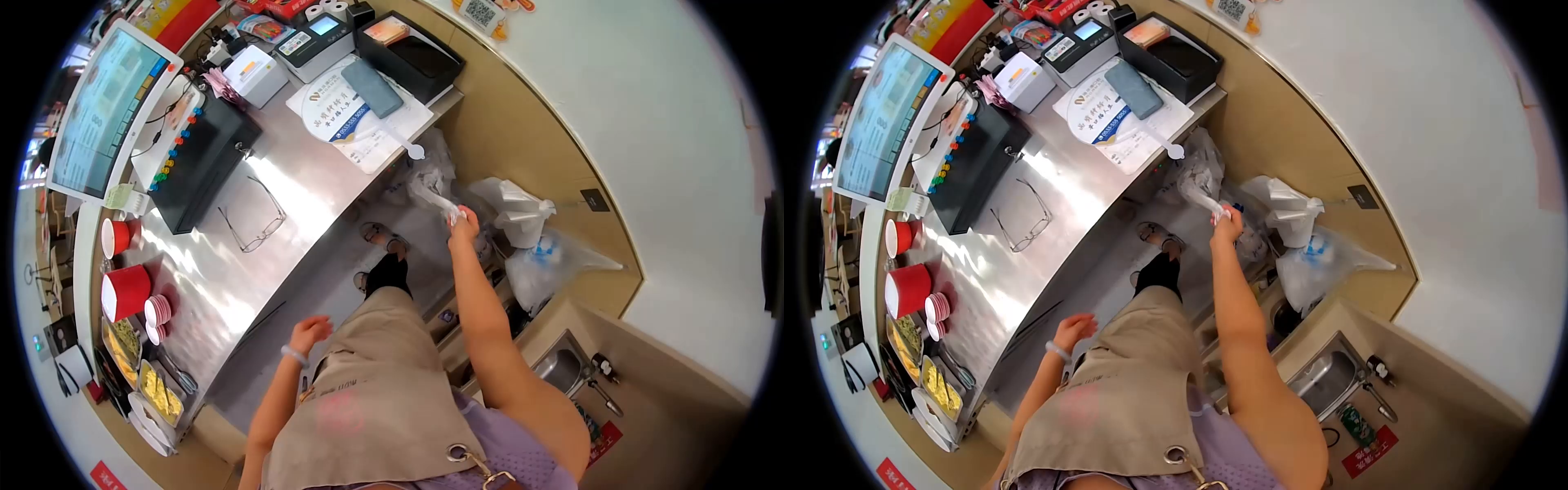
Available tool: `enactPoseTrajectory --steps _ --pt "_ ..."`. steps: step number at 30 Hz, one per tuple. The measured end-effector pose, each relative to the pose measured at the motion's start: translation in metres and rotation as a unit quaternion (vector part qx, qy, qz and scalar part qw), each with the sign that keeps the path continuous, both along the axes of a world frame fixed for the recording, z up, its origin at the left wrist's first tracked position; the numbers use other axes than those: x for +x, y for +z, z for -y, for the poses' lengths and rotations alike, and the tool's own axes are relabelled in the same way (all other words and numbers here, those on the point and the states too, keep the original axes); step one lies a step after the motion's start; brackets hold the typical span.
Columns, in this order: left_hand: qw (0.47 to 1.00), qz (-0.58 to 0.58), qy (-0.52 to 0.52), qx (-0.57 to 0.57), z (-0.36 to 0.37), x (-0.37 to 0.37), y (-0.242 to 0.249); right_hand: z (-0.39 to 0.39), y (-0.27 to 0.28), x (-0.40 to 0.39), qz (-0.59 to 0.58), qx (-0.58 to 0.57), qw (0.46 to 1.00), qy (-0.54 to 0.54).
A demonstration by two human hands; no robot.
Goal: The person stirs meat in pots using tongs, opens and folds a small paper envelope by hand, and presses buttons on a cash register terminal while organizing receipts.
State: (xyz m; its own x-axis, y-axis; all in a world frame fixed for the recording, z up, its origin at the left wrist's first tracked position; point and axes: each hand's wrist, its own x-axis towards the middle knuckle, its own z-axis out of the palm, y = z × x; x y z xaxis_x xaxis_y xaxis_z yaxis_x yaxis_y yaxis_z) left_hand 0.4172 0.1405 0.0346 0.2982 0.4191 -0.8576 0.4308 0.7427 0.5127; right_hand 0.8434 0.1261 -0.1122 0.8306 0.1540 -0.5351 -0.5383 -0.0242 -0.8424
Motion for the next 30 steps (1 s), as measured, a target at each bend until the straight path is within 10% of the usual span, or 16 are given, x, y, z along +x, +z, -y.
enactPoseTrajectory --steps 3,4,6,9,13,20,22,23,24,30 --pt "0.985 -0.11 0.133 0.008 0.034 -0.075 -0.025 -0.046 -0.029 0.011 0.029 -0.09 0.995 0.032" --pt "0.973 -0.137 0.185 -0.001 0.046 -0.095 -0.027 -0.048 -0.104 0.02 0.277 -0.211 0.93 0.115" --pt "0.954 -0.174 0.244 -0.008 0.072 -0.127 -0.028 -0.058 -0.094 0.024 0.303 -0.222 0.898 0.229" --pt "0.948 -0.234 0.216 -0.028 0.101 -0.151 -0.028 -0.09 -0.107 0.035 0.288 -0.225 0.832 0.418" --pt "0.953 -0.288 0.095 -0.003 0.105 -0.133 -0.02 -0.106 -0.174 0.043 0.241 -0.318 0.852 0.338" --pt "0.972 -0.177 0.134 0.071 0.068 -0.078 -0.039 -0.084 -0.15 0.05 0.368 -0.388 0.659 0.529" --pt "0.973 -0.169 0.122 0.1 0.053 -0.062 -0.043 -0.066 -0.127 0.059 0.344 -0.245 0.653 0.629" --pt "0.978 -0.169 0.075 0.1 0.045 -0.051 -0.042 -0.06 -0.145 0.069 0.415 -0.306 0.493 0.701" --pt "0.977 -0.167 0.066 0.119 0.033 -0.038 -0.028 -0.056 -0.082 0.065 0.289 -0.273 0.604 0.691" --pt "0.942 -0.272 0.012 0.196 0.024 -0.02 -0.016 -0.044 0.08 0.06 0.357 -0.214 0.44 0.796"
